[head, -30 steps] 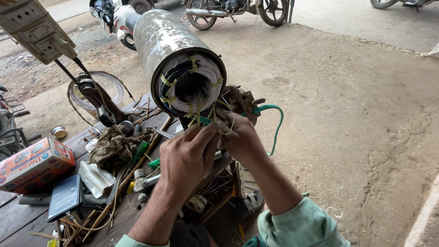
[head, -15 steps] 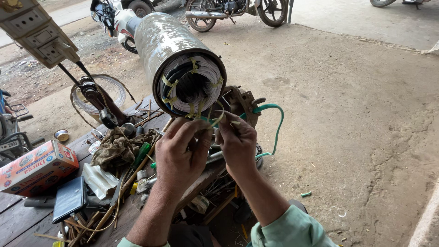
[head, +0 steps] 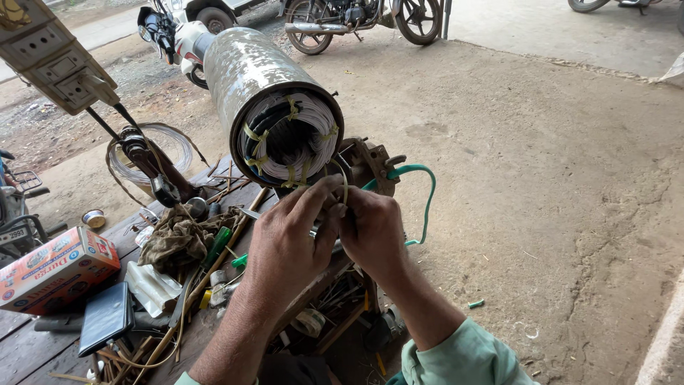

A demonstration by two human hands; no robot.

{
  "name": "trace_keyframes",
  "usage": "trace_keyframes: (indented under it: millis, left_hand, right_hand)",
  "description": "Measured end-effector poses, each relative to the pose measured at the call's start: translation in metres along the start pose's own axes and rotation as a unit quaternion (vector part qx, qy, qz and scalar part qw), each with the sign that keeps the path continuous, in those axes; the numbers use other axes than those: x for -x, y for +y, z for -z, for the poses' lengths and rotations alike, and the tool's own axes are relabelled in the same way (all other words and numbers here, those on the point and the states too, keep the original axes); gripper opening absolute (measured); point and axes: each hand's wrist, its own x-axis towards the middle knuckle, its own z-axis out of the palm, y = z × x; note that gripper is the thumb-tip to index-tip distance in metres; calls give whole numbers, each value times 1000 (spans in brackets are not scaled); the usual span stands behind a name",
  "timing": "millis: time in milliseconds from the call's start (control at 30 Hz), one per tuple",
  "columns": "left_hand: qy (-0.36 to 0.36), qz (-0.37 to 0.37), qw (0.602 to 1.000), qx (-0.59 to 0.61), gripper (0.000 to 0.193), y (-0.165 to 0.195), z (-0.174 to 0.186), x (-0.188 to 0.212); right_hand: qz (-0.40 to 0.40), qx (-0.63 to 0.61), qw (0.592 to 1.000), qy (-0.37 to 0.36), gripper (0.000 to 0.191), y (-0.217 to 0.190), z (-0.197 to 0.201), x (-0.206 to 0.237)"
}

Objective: The person works on an electric motor stator clamped at a workbench, tightening and tying the winding bundle with a yellow cord, using a screwdriver on the motor housing, and adjusting a green wire. They briefly handle a phone on the bench, then resume tying the cord around the windings.

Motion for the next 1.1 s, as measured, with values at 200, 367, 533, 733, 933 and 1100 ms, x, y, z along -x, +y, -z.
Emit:
trace_keyframes:
  millis: [200,367,533,733,933,1100]
  left_hand:
    - [78,-90,992,-32,15,3,-3,-3]
    - [102,-153,980,-71,1,-5,12,-28]
    - [75,-161,982,-62,4,-5,36,-52]
    - [-10,-205,979,-4,4,11,39,-56]
    - [-62,-200,978,7,22,21,42,-57]
    - [-7,-217,976,-13,7,19,39,-66]
  right_hand:
    - [58,23,998,26,18,8,5,9]
    - [-58,72,995,-22,25,42,12,24]
    - [-43,-15,998,-44,27,62,15,49]
    - [-49,-259,964,-35,29,32,24,47]
    - [63,-370,919,-125,24,24,39,0]
    - [-9,-572,812,-115,25,22,29,-6]
